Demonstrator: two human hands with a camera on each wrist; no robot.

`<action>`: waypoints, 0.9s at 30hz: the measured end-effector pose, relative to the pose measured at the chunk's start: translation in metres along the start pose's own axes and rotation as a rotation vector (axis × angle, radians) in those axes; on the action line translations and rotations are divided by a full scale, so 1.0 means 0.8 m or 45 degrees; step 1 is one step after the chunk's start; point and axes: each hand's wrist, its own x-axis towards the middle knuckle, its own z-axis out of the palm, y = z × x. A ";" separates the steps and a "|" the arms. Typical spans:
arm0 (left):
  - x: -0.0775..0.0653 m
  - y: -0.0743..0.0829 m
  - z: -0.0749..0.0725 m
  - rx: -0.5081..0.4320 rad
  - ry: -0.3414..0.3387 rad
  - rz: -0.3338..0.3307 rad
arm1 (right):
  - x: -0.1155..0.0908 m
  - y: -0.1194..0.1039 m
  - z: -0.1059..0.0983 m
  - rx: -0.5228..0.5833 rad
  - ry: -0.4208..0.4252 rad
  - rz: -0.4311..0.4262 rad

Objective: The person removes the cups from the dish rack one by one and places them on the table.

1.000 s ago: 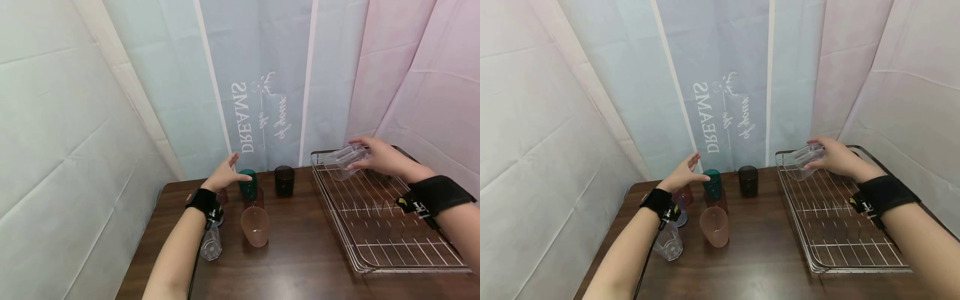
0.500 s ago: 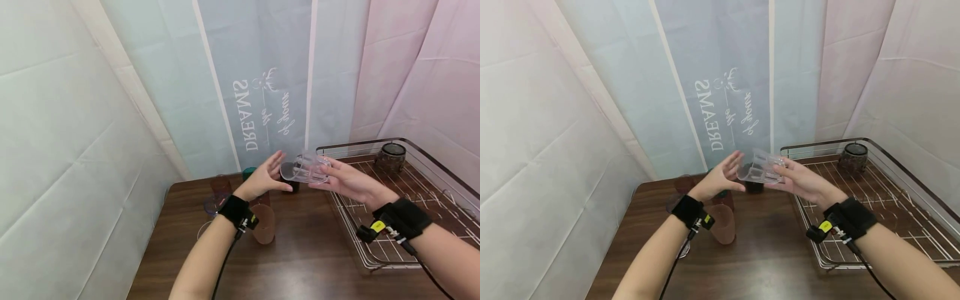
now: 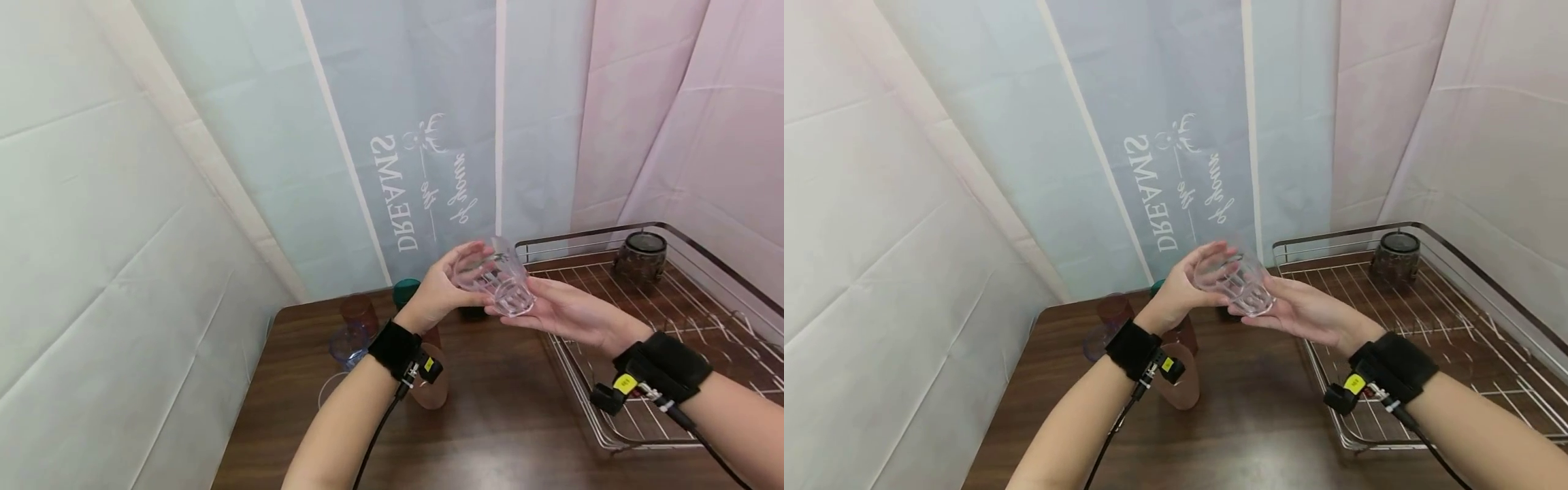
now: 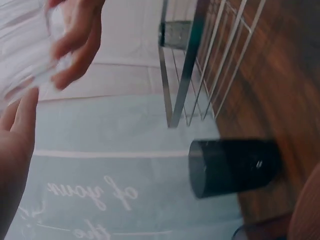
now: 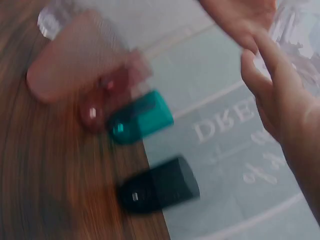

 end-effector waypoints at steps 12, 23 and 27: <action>-0.016 -0.056 0.019 0.336 0.402 -0.469 | -0.085 -0.107 -0.081 -0.859 0.834 0.088; -0.049 -0.096 0.033 0.340 0.798 -0.753 | -0.080 -0.135 -0.137 -1.719 1.110 0.296; -0.053 -0.104 0.045 0.323 0.879 -0.773 | -0.086 -0.145 -0.149 -1.989 1.067 0.493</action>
